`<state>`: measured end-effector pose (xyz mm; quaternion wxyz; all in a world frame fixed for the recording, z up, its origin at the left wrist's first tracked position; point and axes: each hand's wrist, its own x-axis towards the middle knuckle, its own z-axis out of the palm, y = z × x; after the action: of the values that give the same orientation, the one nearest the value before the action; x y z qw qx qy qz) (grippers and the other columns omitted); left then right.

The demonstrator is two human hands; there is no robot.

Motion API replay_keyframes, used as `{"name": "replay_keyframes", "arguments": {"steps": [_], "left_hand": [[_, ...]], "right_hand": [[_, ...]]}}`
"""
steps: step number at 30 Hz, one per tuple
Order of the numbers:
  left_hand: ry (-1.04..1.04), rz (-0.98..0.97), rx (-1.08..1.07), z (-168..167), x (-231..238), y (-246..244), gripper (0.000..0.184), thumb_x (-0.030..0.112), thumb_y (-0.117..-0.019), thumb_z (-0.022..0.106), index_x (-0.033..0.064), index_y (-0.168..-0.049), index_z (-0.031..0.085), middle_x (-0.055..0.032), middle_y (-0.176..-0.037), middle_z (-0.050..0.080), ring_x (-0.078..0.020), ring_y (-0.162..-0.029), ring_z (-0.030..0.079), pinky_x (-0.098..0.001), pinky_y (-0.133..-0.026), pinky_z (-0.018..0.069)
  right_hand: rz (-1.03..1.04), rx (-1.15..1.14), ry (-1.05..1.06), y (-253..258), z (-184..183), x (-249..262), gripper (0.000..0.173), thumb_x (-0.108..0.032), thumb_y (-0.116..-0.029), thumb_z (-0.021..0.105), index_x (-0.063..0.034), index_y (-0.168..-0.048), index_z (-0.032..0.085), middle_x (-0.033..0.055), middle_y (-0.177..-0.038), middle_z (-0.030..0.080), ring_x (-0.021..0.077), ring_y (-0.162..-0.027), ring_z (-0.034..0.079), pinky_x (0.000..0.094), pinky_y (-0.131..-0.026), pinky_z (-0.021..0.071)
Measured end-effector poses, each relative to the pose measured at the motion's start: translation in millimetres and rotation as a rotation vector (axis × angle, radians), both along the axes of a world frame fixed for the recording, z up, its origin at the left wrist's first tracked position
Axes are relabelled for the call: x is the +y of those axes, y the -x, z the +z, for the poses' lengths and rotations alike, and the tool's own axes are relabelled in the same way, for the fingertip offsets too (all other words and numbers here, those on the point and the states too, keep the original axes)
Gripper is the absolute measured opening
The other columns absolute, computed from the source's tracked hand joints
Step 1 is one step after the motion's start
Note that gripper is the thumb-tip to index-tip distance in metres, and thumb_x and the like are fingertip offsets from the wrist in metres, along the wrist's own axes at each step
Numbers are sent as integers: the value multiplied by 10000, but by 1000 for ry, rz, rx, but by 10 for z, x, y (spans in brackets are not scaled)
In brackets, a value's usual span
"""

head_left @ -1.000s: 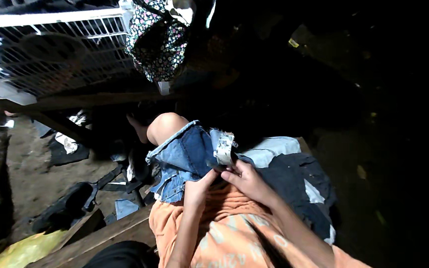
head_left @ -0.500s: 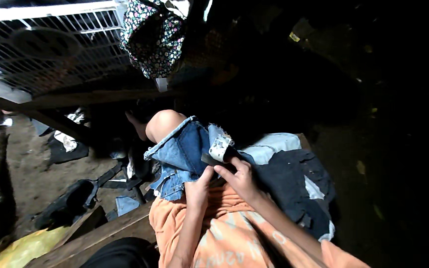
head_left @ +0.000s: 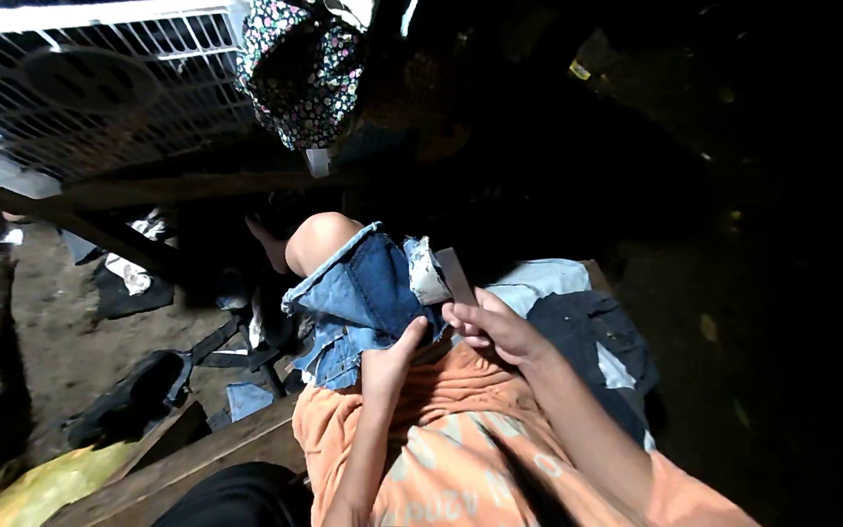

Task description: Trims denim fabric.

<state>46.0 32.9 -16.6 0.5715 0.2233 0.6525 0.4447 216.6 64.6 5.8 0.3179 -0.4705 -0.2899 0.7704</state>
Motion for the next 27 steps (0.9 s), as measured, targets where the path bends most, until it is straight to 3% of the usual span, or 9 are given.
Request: {"name": "replay_keyframes", "arguments": {"steps": [4, 6, 8, 12, 17, 19, 20, 23, 27], "left_hand": [[86, -71, -50, 192, 78, 17, 507, 68, -813, 805, -97, -1224, 556, -92, -1044, 709, -63, -974, 680, -250, -900, 560], [68, -58, -60, 196, 76, -7, 501, 77, -838, 781, -96, -1246, 547, -84, -1070, 699, -51, -996, 670, -241, -911, 554], [76, -33, -53, 231, 65, -50, 446, 56, -885, 755, -82, -1256, 550, -70, -1082, 693, -29, -1002, 657, -224, -923, 541], [27, 2, -66, 217, 39, -105, 446, 18, -858, 769, -68, -1241, 557, -48, -1048, 705, -21, -978, 669, -222, -908, 557], [-43, -34, -77, 132, 13, -90, 440, 7, -814, 798, -52, -1193, 582, -37, -1008, 714, -36, -957, 683, -229, -896, 570], [-48, -65, -61, 123, 4, -67, 421, -1, -820, 782, -54, -1186, 583, -39, -1006, 708, -32, -956, 676, -226, -894, 565], [-56, -80, -54, 115, 2, -50, 411, -2, -813, 781, -49, -1175, 593, -34, -1000, 710, -30, -956, 676, -225, -895, 565], [-34, -141, -25, 171, 28, 20, 382, -10, -782, 771, -57, -1123, 606, -10, -961, 706, -2, -923, 666, -199, -874, 554], [-10, -210, 36, 177, 33, 60, 388, 16, -791, 759, -74, -1133, 598, -15, -970, 688, 11, -922, 646, -191, -871, 537]], "right_hand": [[61, -86, -81, -111, -6, -196, 424, -251, -1067, 310, -55, -1435, 387, -75, -801, 645, 1, -552, 545, 163, -509, 477], [44, -312, -269, -130, -27, -322, 400, -310, -1090, 323, -20, -1309, 490, -119, -722, 560, -65, -537, 451, 116, -512, 402], [26, -595, -550, -176, -84, -408, 583, -387, -1075, 370, 50, -1438, 501, -95, -747, 501, -55, -599, 397, 146, -584, 389], [48, -988, -751, -131, -47, -459, 671, -523, -1053, 363, 18, -1396, 562, 2, -643, 508, 117, -499, 457, 337, -476, 428], [69, -837, -717, -30, -129, -328, 659, -458, -972, 611, 56, -1382, 563, 51, -795, 642, 100, -654, 571, 289, -635, 515], [126, -795, -678, -52, -164, -270, 661, -443, -962, 638, 66, -1380, 580, 159, -1003, 742, 190, -863, 705, 369, -823, 573], [165, -768, -657, -72, -185, -243, 640, -446, -968, 631, 65, -1351, 602, 175, -1043, 740, 205, -926, 710, 391, -867, 566], [266, -683, -618, -136, -219, -164, 543, -458, -977, 617, 15, -1240, 663, 112, -1062, 736, 104, -996, 690, 323, -905, 552], [266, -712, -625, -113, -231, -116, 552, -468, -945, 651, 16, -1207, 688, 139, -1043, 737, 164, -977, 697, 396, -891, 553]]}}
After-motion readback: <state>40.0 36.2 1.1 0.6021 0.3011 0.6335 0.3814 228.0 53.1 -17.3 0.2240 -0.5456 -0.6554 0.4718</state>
